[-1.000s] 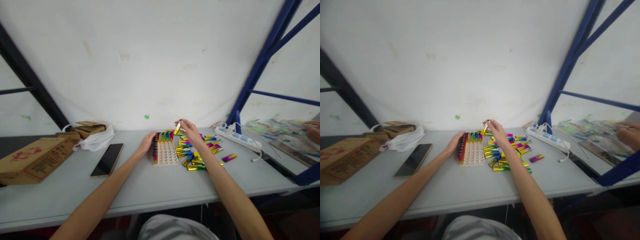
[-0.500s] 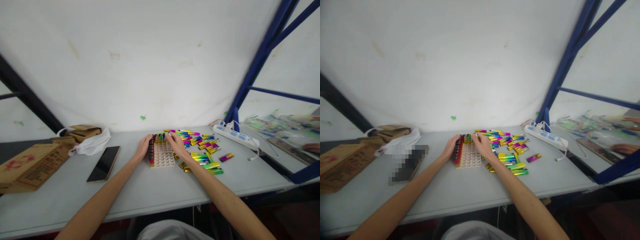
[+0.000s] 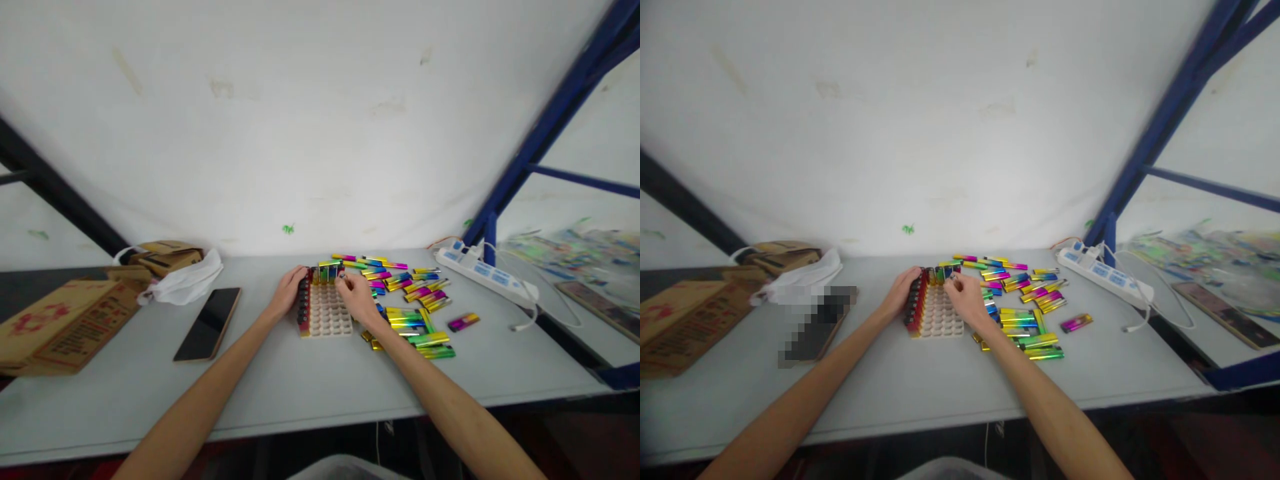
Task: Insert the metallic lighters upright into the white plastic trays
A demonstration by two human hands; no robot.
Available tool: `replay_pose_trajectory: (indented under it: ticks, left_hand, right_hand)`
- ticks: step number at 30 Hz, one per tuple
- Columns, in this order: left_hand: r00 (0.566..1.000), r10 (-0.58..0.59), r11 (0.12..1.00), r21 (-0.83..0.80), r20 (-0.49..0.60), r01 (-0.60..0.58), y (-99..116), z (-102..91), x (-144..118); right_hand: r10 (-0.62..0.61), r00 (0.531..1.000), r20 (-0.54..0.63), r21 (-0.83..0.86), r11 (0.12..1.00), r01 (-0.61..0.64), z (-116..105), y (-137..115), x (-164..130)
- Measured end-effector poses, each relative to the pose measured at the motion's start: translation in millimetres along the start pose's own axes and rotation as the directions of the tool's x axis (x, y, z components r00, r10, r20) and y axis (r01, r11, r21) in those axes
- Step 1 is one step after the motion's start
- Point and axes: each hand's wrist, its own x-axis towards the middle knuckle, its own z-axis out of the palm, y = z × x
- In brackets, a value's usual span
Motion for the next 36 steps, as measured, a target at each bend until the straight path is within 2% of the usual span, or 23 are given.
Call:
replay_pose_trajectory:
  ticks: [6,11,18,25,36]
  left_hand:
    - [0.999,-0.005,1.0,0.03,0.038,0.004,0,-2.3,-2]
    - [1.0,0.009,0.998,0.055,0.027,-0.011,1,-3.0,-1]
    - [0.999,0.027,0.994,0.105,0.042,-0.031,4,-0.1,-4]
    - [0.998,0.044,0.993,0.104,0.044,-0.048,4,1.2,-6]
    - [0.997,0.057,0.988,0.138,0.059,-0.065,4,0.7,-5]
  right_hand:
    - [0.011,1.0,0.016,-0.012,1.0,-0.011,2,-2,-3]
    - [0.002,1.0,0.008,-0.04,0.999,-0.002,2,-3,-3]
    - [-0.004,1.0,0.006,-0.068,0.998,0.004,8,6,-3]
    - [0.035,0.995,0.097,-0.131,0.991,-0.022,9,6,-3]
    - [-0.012,0.991,0.134,-0.186,0.982,0.037,11,5,-6]
